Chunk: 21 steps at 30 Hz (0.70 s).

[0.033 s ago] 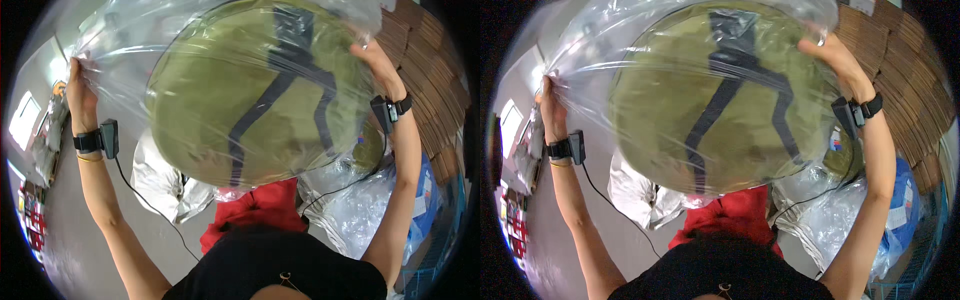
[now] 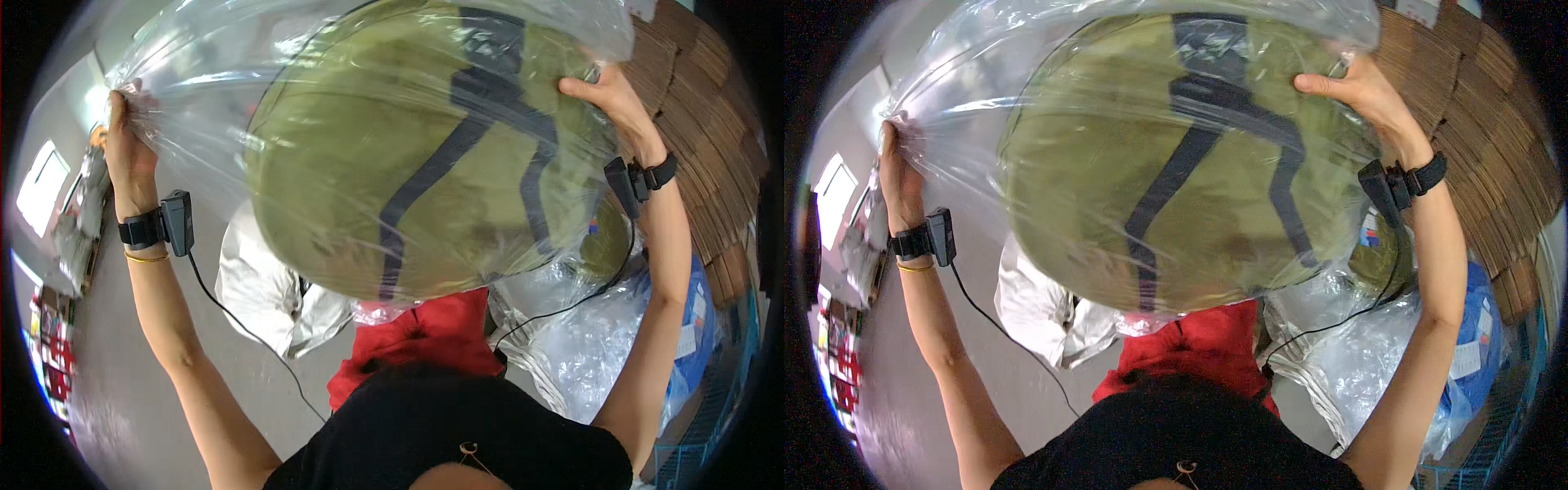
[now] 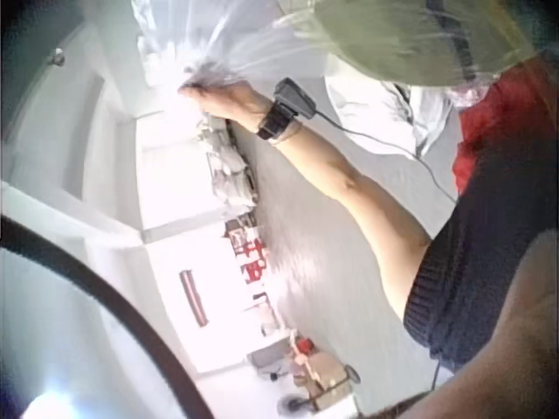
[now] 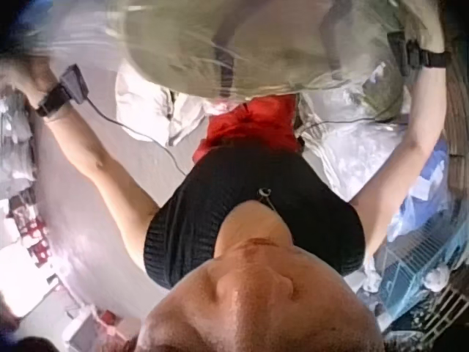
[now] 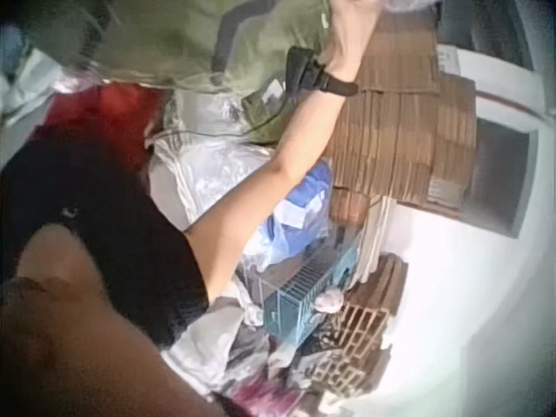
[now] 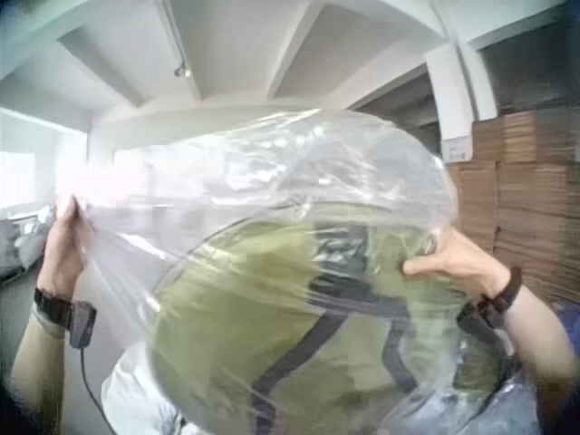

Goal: Organize and package circular pop-up tents with labels and manuals in a warehouse.

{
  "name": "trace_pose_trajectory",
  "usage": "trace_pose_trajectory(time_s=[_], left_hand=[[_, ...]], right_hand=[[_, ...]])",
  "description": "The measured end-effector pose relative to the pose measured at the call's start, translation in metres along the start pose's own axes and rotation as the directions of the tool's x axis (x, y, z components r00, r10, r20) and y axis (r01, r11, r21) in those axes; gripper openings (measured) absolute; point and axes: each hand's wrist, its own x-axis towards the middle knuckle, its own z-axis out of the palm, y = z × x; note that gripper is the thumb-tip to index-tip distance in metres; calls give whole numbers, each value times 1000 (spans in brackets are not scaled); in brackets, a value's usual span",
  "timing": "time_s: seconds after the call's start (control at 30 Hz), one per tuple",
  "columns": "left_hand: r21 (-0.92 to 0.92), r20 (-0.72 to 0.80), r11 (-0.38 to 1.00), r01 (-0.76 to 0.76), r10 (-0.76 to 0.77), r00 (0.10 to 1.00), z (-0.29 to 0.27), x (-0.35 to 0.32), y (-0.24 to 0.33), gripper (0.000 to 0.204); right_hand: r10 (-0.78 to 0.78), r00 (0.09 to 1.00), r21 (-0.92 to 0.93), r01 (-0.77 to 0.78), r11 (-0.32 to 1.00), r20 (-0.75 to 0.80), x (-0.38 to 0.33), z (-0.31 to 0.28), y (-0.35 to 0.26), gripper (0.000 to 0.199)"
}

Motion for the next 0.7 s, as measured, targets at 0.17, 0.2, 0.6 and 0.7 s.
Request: trace_pose_trajectory(time_s=[0.17, 0.2, 0.6, 0.7], left_hand=[[-59, -16, 882, 468, -469, 883, -39, -94, -38, 75], [18, -16, 751, 660, -660, 751, -78, -126, -58, 89], [-844, -30, 82, 531, -994, 105, -145, -322, -103, 63], [-964, -77, 114, 242, -985, 156, -172, -335, -89, 60]], right_hand=[[-8, 994, -77, 16, 997, 111, 15, 4, 12, 54], [-8, 992, -49, 14, 999, 123, 21, 15, -6, 54], [-710, 698, 855, 307, 417, 96, 116, 142, -78, 60], [-835, 480, 373, 852, 369, -269, 82, 198, -87, 52]])
